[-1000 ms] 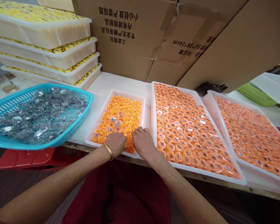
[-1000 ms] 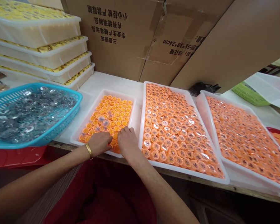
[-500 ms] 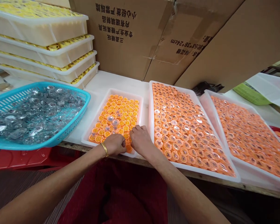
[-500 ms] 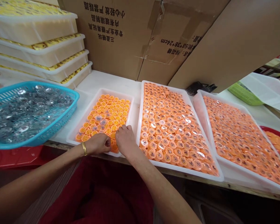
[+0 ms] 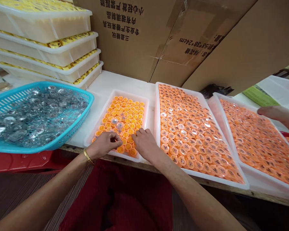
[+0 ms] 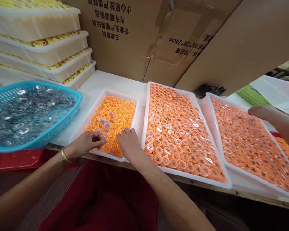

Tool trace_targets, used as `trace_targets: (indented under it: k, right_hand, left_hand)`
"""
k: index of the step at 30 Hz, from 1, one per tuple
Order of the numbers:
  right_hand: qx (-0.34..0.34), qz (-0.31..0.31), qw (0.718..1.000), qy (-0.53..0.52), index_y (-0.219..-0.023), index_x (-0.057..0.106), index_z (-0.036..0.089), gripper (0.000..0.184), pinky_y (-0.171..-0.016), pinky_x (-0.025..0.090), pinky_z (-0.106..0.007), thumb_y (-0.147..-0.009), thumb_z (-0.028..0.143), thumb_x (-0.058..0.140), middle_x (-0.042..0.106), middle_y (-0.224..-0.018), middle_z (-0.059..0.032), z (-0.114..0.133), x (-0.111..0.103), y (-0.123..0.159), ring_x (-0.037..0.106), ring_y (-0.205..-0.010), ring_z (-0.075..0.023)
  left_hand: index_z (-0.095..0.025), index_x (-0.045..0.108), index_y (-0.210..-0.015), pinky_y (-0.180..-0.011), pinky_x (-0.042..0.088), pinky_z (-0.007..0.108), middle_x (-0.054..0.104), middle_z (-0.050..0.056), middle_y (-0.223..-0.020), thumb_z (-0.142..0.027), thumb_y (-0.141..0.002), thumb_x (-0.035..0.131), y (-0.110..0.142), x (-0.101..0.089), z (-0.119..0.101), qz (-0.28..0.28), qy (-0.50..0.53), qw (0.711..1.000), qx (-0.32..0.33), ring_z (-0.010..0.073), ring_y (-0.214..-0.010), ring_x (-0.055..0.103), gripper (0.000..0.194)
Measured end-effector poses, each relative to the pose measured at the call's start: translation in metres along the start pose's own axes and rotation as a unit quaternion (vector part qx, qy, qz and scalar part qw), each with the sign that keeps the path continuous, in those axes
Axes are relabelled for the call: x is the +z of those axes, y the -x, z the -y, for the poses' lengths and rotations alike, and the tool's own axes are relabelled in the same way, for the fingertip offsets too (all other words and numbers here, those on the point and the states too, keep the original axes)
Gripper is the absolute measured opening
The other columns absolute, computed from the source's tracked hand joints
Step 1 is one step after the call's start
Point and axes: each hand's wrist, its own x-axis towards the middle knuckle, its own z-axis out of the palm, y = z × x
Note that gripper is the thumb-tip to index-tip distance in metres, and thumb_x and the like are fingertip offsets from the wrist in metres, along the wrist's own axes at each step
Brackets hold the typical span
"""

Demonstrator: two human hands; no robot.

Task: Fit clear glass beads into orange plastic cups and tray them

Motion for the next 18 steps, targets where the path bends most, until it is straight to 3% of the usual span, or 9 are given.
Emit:
trace_targets:
  k: [7, 18]
  right_hand:
    - [0.033, -0.013, 0.999, -0.012, -0.098, 0.062, 0.015, 0.018, -0.08, 0.035, -0.037, -0.086, 0.026, 0.055, 0.062, -0.103, -0.0116, 0.007, -0.002, -0.012, 0.048, -0.102, -0.0258]
    - [0.013, 0.008, 1.0, -0.012, -0.093, 0.065, 0.013, 0.018, -0.08, 0.037, -0.038, -0.082, 0.024, 0.055, 0.064, -0.098, -0.0122, 0.011, 0.001, -0.02, 0.05, -0.099, -0.0261]
  left_hand:
    - [-0.018, 0.05, -0.067, -0.043, 0.032, 0.02, 0.057, -0.002, -0.054, -0.036, -0.071, 0.06, 0.01, 0.007, 0.011, -0.055, 0.175, 0.982, -0.045, 0.0078, -0.044, 0.045, 0.02]
    - [-0.016, 0.051, -0.07, -0.042, 0.036, 0.017, 0.056, -0.004, -0.054, -0.036, -0.069, 0.063, 0.009, 0.009, 0.01, -0.081, 0.227, 0.97, -0.043, 0.0072, -0.045, 0.05, 0.024]
